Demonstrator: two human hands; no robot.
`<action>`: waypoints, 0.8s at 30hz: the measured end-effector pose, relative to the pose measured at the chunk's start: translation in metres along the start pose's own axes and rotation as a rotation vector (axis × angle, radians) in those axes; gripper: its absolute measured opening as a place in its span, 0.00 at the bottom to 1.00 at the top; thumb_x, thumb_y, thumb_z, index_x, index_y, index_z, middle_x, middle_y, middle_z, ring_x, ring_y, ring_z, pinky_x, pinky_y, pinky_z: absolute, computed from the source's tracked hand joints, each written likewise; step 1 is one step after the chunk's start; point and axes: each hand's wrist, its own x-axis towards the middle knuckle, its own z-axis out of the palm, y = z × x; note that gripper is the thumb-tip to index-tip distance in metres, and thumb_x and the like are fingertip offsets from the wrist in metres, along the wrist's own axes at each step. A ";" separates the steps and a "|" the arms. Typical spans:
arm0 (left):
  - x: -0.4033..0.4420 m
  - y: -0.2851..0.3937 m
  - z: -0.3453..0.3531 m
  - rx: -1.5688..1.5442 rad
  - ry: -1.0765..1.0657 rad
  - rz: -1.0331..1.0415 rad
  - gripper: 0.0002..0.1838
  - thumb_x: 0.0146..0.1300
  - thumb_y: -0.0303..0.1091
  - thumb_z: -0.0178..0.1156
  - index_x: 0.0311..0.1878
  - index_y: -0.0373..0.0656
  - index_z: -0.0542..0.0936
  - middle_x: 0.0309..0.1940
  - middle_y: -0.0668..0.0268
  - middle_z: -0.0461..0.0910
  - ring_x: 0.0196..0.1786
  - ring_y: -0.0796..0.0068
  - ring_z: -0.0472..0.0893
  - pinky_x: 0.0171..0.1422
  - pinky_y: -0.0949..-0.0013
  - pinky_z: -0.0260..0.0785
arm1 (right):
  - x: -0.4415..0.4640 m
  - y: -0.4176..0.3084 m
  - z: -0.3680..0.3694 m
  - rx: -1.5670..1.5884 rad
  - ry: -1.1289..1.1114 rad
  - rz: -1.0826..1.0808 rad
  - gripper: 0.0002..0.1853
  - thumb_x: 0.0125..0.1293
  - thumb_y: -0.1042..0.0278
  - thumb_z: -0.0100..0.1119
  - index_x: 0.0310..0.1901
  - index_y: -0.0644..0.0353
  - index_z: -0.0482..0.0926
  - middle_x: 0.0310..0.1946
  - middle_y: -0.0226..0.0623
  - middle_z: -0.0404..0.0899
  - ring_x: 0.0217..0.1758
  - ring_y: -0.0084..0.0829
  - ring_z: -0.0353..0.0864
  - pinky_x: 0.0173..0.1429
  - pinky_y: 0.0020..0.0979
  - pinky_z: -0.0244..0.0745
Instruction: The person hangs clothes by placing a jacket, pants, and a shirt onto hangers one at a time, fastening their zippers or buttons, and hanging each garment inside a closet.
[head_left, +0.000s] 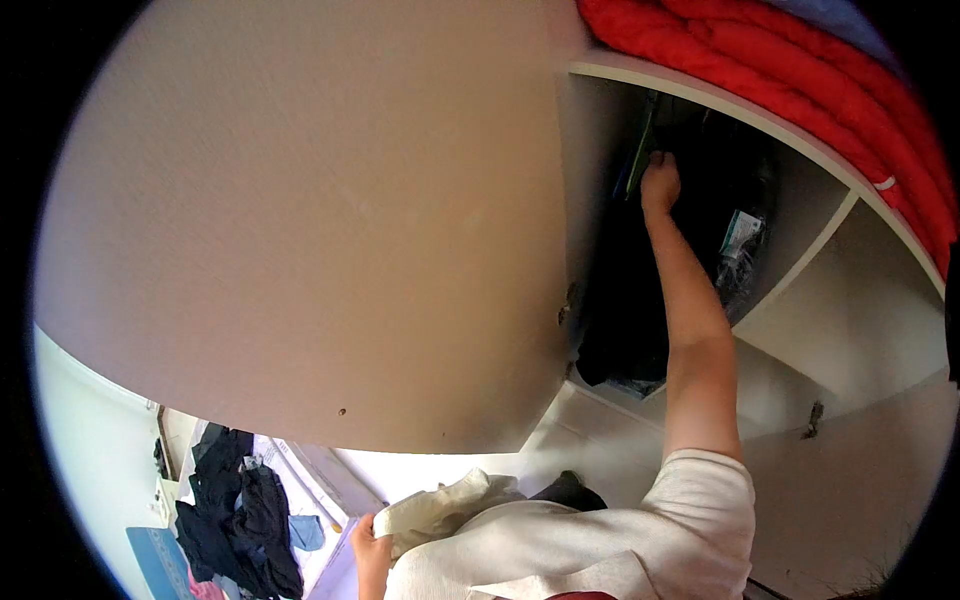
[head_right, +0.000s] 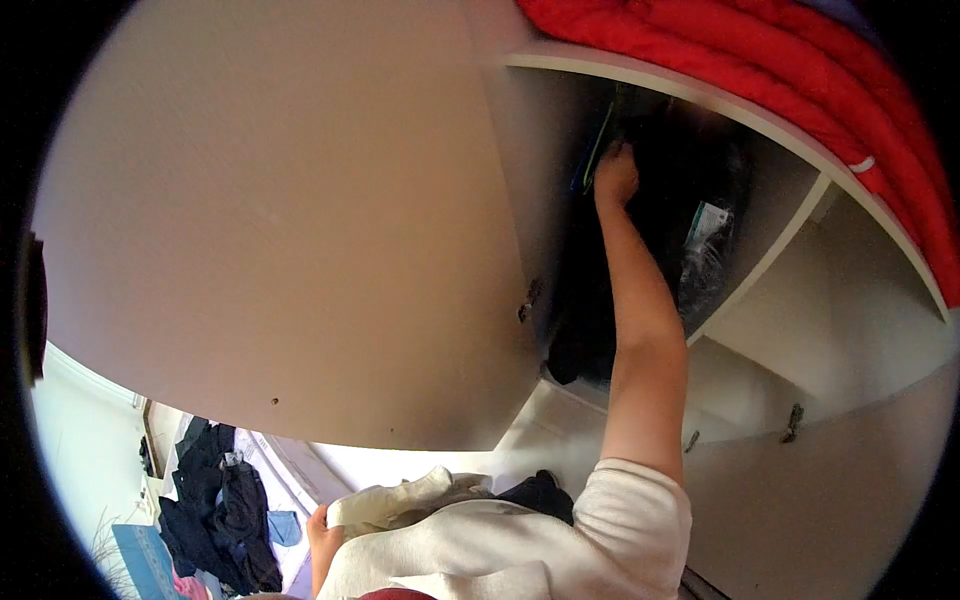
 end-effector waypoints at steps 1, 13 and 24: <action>0.003 -0.007 0.000 0.015 -0.002 0.008 0.04 0.46 0.21 0.53 0.22 0.37 0.68 0.16 0.73 0.65 0.24 0.85 0.63 0.25 0.75 0.55 | -0.007 0.001 -0.006 0.010 -0.006 -0.023 0.17 0.68 0.57 0.43 0.43 0.62 0.74 0.36 0.52 0.78 0.39 0.49 0.79 0.41 0.44 0.71; 0.028 -0.025 -0.006 0.038 -0.088 0.216 0.04 0.49 0.23 0.53 0.28 0.33 0.74 0.15 0.67 0.69 0.22 0.83 0.66 0.25 0.73 0.59 | -0.251 0.021 -0.142 0.648 -0.065 0.062 0.13 0.67 0.63 0.50 0.52 0.56 0.71 0.25 0.27 0.68 0.26 0.18 0.66 0.29 0.22 0.66; 0.074 -0.044 -0.046 -0.064 -0.184 0.387 0.14 0.49 0.20 0.47 0.40 0.31 0.77 0.29 0.58 0.80 0.36 0.77 0.76 0.42 0.70 0.68 | -0.359 -0.006 -0.266 0.322 -0.421 0.010 0.12 0.64 0.69 0.54 0.48 0.62 0.76 0.39 0.33 0.80 0.40 0.21 0.77 0.46 0.22 0.69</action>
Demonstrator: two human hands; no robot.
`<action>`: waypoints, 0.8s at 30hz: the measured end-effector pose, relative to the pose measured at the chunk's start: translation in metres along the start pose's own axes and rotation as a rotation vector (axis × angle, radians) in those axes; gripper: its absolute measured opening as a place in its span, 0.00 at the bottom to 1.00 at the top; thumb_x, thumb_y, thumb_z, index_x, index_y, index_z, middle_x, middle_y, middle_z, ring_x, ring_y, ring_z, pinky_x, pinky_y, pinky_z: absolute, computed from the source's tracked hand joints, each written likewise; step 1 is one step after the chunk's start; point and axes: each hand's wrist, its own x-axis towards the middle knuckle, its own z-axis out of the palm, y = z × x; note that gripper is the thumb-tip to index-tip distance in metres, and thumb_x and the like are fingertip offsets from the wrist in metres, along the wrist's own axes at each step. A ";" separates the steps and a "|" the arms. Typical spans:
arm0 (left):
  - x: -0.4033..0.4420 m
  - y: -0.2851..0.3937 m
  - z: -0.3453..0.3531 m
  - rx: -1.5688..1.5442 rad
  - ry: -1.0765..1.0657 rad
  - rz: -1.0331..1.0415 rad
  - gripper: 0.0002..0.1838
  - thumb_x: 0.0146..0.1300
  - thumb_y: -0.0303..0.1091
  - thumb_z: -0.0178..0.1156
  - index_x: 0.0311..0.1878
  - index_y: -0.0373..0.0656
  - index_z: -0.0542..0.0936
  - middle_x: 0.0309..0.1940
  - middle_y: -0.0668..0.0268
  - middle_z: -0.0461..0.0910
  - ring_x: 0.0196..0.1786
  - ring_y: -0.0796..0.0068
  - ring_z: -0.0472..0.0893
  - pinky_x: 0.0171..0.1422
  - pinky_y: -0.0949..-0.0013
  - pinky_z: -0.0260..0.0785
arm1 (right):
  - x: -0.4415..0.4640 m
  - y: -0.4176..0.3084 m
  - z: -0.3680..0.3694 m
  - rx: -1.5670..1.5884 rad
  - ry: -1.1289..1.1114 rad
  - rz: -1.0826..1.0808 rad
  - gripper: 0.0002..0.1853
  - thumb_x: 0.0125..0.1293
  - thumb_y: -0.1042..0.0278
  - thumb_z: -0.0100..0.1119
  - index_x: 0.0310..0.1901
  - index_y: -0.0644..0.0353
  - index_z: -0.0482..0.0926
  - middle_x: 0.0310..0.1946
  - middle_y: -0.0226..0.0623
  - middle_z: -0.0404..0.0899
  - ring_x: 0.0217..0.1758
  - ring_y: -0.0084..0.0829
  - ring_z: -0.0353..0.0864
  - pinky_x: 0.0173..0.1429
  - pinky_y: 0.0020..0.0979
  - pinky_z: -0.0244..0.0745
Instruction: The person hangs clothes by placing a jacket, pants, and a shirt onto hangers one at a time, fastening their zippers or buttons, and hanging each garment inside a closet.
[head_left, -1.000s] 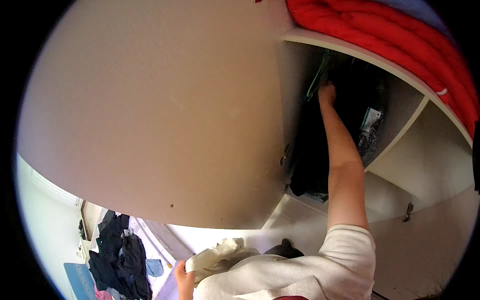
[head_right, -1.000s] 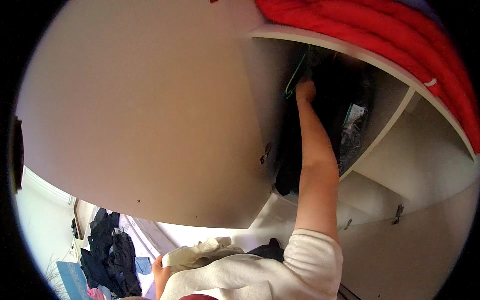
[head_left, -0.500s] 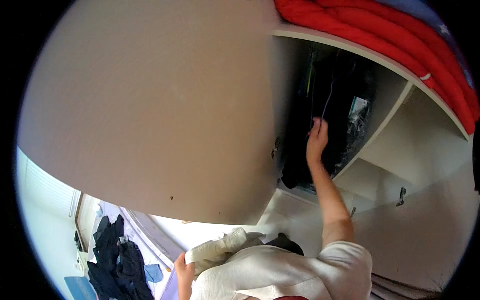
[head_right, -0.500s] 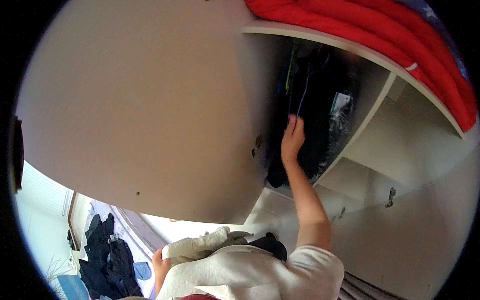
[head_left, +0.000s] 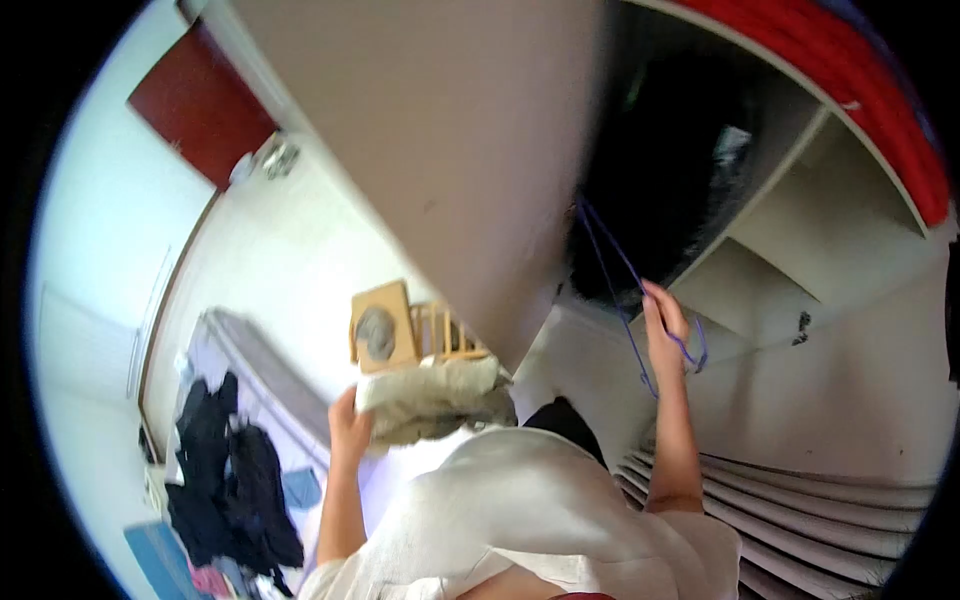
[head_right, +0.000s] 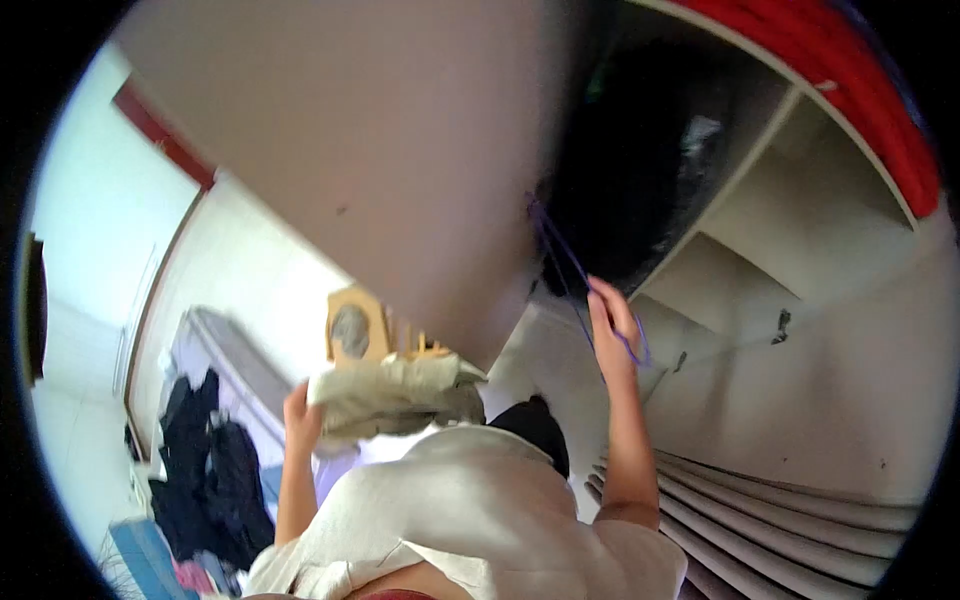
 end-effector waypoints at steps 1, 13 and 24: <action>0.005 -0.011 -0.007 0.008 0.019 0.010 0.14 0.49 0.21 0.48 0.39 0.33 0.77 0.28 0.57 0.79 0.35 0.76 0.77 0.41 0.70 0.68 | -0.030 -0.010 -0.001 -0.009 -0.089 -0.039 0.11 0.64 0.71 0.54 0.47 0.61 0.77 0.38 0.31 0.80 0.38 0.20 0.76 0.44 0.20 0.69; 0.000 -0.007 -0.025 0.257 -0.039 0.315 0.08 0.49 0.27 0.57 0.34 0.42 0.72 0.21 0.53 0.75 0.28 0.50 0.76 0.29 0.56 0.68 | -0.199 -0.127 0.056 0.058 -0.752 0.139 0.11 0.59 0.75 0.58 0.44 0.60 0.79 0.28 0.32 0.80 0.27 0.16 0.74 0.32 0.20 0.68; -0.162 0.043 0.000 0.429 -0.378 0.785 0.23 0.42 0.34 0.63 0.44 0.38 0.72 0.27 0.66 0.74 0.27 0.67 0.77 0.30 0.67 0.70 | -0.265 -0.097 0.094 0.243 -0.513 -0.025 0.08 0.55 0.79 0.59 0.36 0.63 0.72 0.23 0.40 0.79 0.25 0.27 0.80 0.31 0.22 0.71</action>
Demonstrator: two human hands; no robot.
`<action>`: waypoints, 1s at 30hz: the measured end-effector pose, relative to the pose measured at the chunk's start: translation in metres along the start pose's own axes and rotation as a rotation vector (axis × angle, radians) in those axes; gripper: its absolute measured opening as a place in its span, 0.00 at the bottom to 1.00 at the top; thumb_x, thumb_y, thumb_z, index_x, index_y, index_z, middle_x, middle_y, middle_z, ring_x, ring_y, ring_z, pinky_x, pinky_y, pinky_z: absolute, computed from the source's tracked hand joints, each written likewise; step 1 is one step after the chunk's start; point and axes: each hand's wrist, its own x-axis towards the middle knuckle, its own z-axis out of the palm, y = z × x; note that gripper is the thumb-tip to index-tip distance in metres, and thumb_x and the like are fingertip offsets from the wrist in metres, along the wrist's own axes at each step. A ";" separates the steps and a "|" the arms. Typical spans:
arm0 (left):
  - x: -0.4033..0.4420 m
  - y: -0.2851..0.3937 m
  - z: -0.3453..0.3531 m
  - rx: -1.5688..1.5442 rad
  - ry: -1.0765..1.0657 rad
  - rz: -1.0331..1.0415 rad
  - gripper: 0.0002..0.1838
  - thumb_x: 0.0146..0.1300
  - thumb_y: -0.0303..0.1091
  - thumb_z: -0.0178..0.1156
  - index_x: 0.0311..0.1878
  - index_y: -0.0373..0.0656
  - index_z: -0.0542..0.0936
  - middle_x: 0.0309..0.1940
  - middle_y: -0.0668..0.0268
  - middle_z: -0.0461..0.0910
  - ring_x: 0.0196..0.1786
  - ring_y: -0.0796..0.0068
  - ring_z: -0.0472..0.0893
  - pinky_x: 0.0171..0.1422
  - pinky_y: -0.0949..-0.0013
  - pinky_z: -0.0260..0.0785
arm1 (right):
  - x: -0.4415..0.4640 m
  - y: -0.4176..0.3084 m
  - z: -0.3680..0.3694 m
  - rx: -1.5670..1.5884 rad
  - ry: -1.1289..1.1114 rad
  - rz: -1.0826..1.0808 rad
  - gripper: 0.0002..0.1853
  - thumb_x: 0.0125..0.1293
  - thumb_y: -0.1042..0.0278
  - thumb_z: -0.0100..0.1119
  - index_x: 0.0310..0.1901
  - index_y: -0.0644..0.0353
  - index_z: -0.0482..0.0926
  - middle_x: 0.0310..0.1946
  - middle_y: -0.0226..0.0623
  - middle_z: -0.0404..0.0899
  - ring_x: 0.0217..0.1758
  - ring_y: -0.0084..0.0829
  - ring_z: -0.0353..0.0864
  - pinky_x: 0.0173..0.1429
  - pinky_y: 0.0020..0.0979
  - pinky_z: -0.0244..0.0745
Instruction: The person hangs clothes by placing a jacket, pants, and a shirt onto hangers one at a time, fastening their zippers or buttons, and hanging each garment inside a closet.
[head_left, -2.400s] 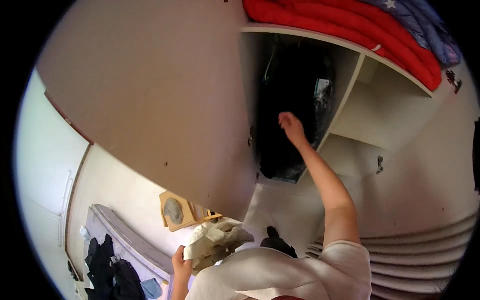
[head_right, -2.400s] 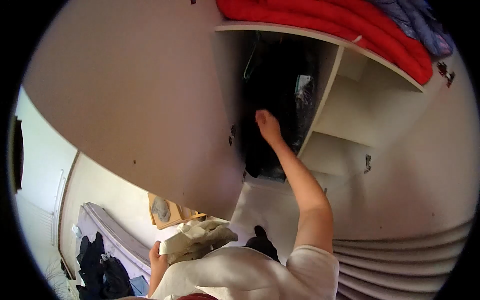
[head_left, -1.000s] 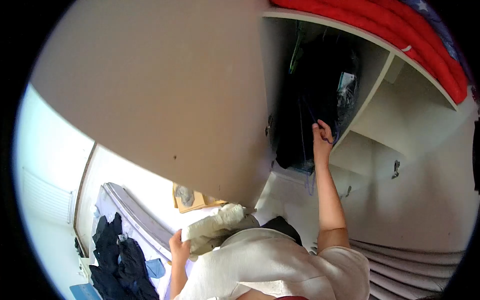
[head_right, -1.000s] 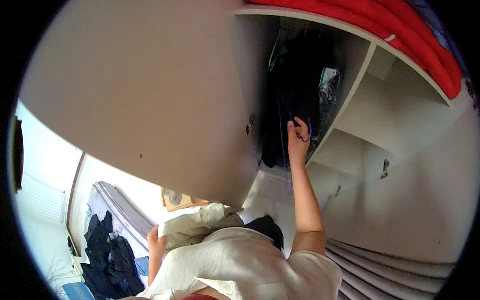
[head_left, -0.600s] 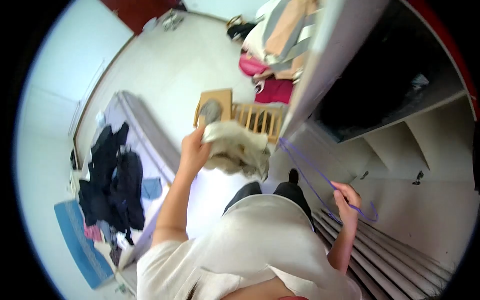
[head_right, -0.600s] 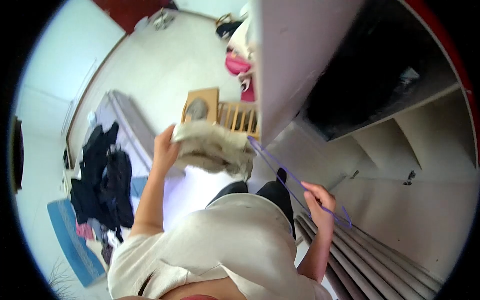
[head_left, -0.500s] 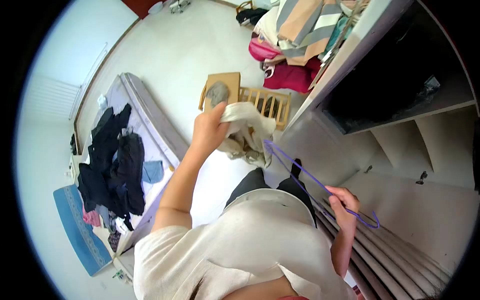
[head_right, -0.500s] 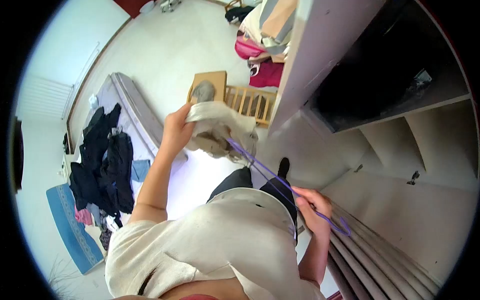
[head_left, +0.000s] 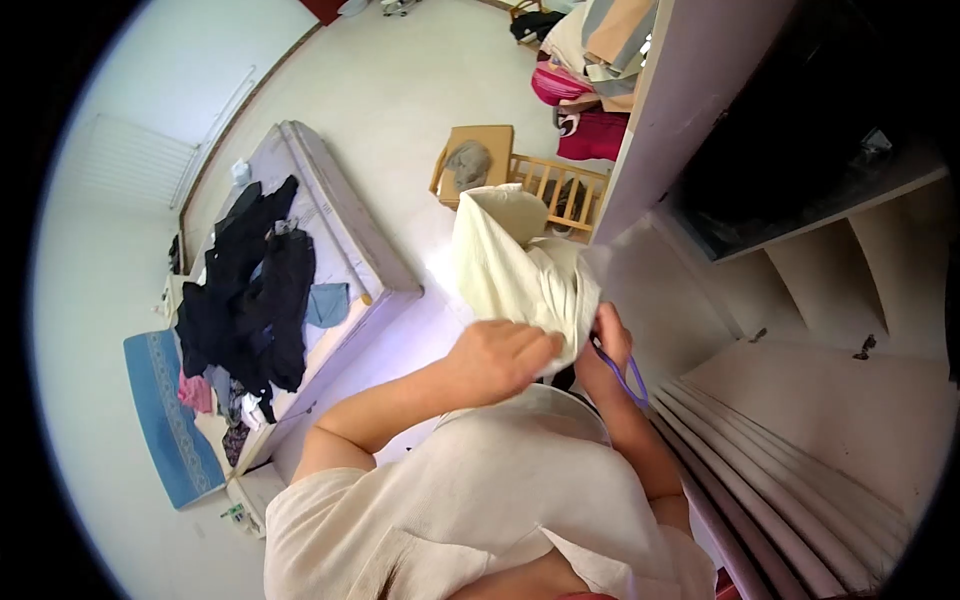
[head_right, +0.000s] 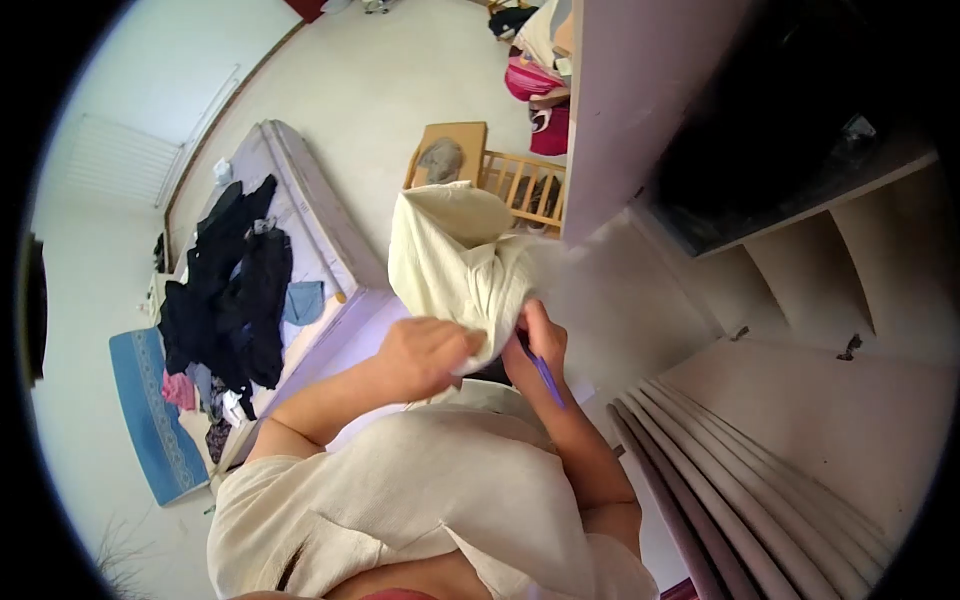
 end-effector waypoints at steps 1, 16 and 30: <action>-0.003 0.010 -0.003 -0.065 -0.044 -0.041 0.23 0.44 0.36 0.62 0.45 0.39 0.72 0.29 0.65 0.74 0.30 0.68 0.77 0.32 0.66 0.71 | -0.009 -0.002 -0.003 0.054 -0.006 0.058 0.09 0.53 0.80 0.59 0.34 0.64 0.70 0.23 0.41 0.80 0.27 0.29 0.82 0.32 0.23 0.72; -0.019 -0.071 -0.056 0.157 0.174 -0.154 0.07 0.52 0.31 0.59 0.32 0.46 0.71 0.23 0.65 0.74 0.25 0.63 0.76 0.27 0.65 0.68 | 0.016 -0.066 -0.041 -0.080 0.198 -0.271 0.10 0.59 0.74 0.56 0.43 0.63 0.72 0.38 0.39 0.77 0.37 0.25 0.74 0.45 0.28 0.71; -0.059 -0.107 -0.104 -0.169 0.064 -0.318 0.08 0.55 0.28 0.57 0.39 0.41 0.74 0.27 0.58 0.76 0.30 0.57 0.77 0.33 0.65 0.69 | -0.011 0.160 0.078 -0.116 -0.158 0.198 0.22 0.54 0.77 0.60 0.52 0.61 0.71 0.42 0.40 0.76 0.47 0.30 0.75 0.52 0.27 0.69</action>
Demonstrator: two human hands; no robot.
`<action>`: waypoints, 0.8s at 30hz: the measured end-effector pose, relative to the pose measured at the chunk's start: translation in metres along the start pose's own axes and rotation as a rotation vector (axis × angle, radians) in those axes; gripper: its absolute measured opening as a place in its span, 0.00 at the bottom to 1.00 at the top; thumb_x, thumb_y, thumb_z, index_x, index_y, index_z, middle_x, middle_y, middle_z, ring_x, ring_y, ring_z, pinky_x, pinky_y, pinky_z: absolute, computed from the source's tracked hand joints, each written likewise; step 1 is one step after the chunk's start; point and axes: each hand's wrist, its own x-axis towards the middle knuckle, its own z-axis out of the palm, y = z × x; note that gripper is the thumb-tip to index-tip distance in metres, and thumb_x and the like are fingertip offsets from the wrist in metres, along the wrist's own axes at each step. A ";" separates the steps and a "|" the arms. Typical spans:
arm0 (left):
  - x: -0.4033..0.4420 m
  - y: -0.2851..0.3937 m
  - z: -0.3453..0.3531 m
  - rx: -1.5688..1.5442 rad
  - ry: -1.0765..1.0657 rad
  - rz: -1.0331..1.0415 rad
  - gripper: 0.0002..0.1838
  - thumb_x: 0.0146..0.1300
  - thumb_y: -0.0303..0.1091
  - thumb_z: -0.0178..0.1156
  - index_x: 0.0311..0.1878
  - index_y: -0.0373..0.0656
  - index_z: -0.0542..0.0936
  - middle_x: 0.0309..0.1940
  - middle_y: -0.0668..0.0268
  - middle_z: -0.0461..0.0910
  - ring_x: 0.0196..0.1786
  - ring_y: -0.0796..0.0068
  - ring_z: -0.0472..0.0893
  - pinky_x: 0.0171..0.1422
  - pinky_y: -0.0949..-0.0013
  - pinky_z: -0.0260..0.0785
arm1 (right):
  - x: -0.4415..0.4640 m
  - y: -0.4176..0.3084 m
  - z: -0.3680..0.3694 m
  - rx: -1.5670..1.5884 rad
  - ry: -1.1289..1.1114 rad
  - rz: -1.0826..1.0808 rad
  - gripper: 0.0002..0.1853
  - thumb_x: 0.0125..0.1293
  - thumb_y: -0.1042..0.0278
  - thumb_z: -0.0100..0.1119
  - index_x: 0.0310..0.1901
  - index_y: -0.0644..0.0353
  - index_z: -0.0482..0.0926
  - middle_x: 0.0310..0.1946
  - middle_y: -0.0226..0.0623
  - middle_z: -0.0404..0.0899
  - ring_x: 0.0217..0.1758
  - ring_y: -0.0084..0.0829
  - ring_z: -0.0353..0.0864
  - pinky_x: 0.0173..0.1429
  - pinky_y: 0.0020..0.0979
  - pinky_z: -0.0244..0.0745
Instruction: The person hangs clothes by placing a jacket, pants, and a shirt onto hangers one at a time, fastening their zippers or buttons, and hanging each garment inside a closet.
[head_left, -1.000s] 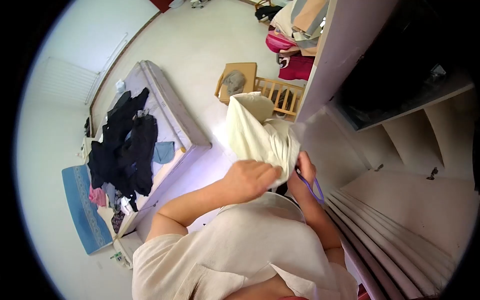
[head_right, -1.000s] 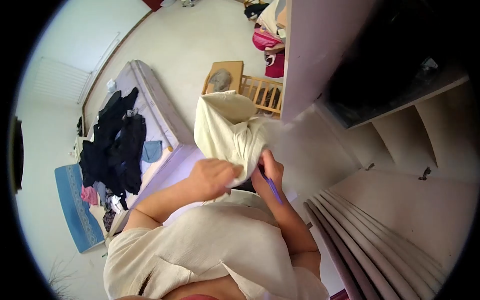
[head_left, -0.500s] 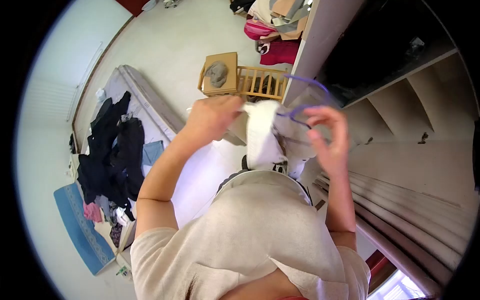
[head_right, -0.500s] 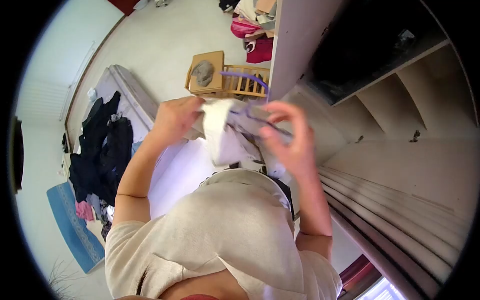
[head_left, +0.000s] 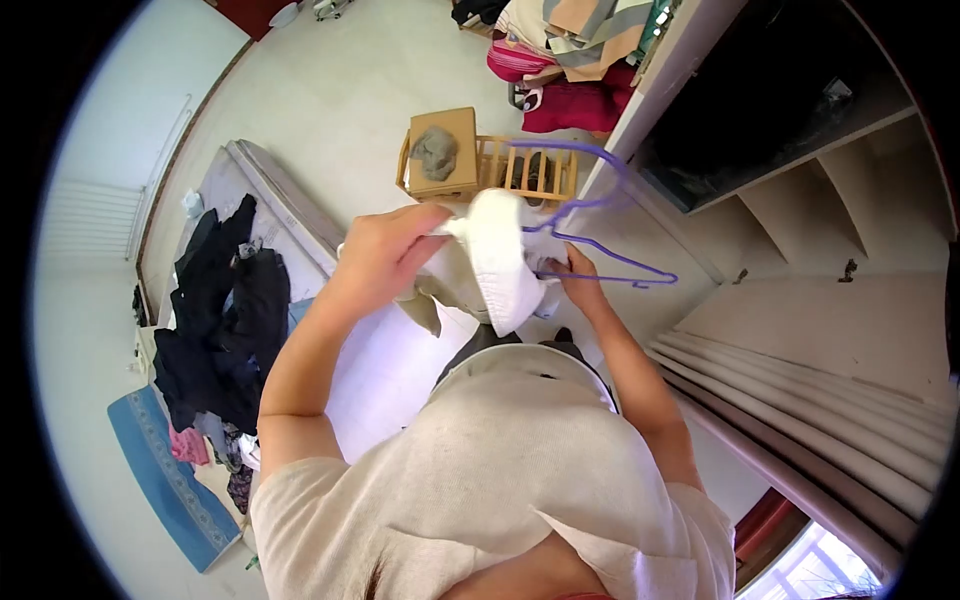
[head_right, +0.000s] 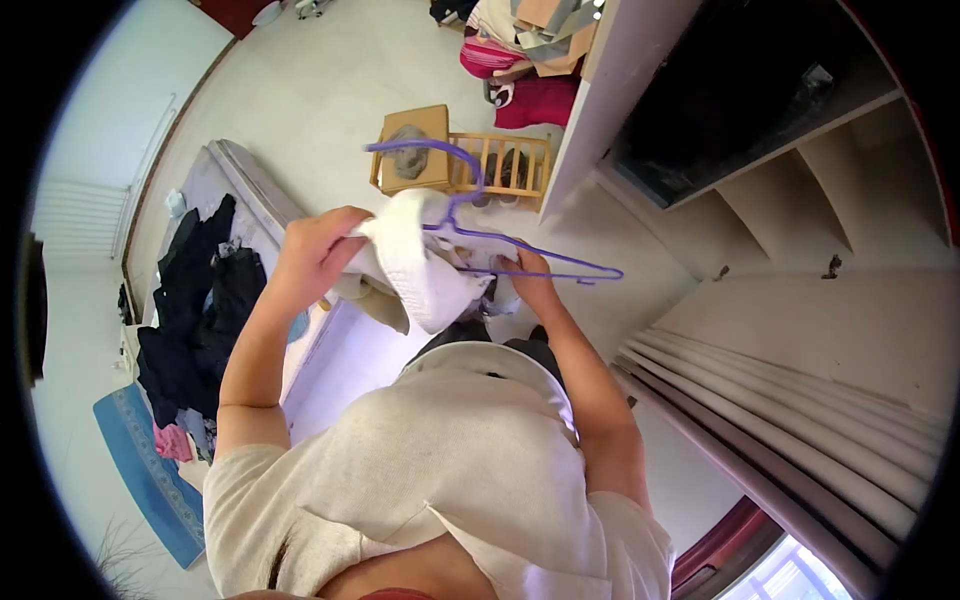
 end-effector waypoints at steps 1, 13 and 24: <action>-0.005 -0.009 -0.009 -0.002 0.027 -0.028 0.08 0.55 0.27 0.57 0.39 0.41 0.75 0.28 0.57 0.76 0.30 0.57 0.77 0.33 0.66 0.69 | 0.008 0.009 0.002 0.020 -0.031 -0.040 0.21 0.55 0.78 0.60 0.52 0.61 0.71 0.41 0.40 0.77 0.46 0.29 0.75 0.52 0.27 0.69; -0.066 -0.063 -0.060 -0.070 0.117 -0.203 0.10 0.54 0.21 0.54 0.41 0.38 0.77 0.29 0.59 0.78 0.31 0.67 0.78 0.38 0.72 0.69 | 0.073 -0.130 -0.061 -0.166 -0.148 -0.006 0.13 0.56 0.75 0.58 0.45 0.60 0.76 0.38 0.34 0.80 0.42 0.23 0.76 0.48 0.25 0.69; -0.066 -0.074 -0.031 0.073 0.179 -0.135 0.11 0.54 0.23 0.56 0.41 0.42 0.77 0.33 0.56 0.79 0.33 0.57 0.79 0.37 0.67 0.71 | 0.081 -0.174 -0.084 -0.141 0.003 0.006 0.17 0.56 0.79 0.54 0.49 0.61 0.74 0.40 0.35 0.78 0.43 0.23 0.75 0.50 0.25 0.68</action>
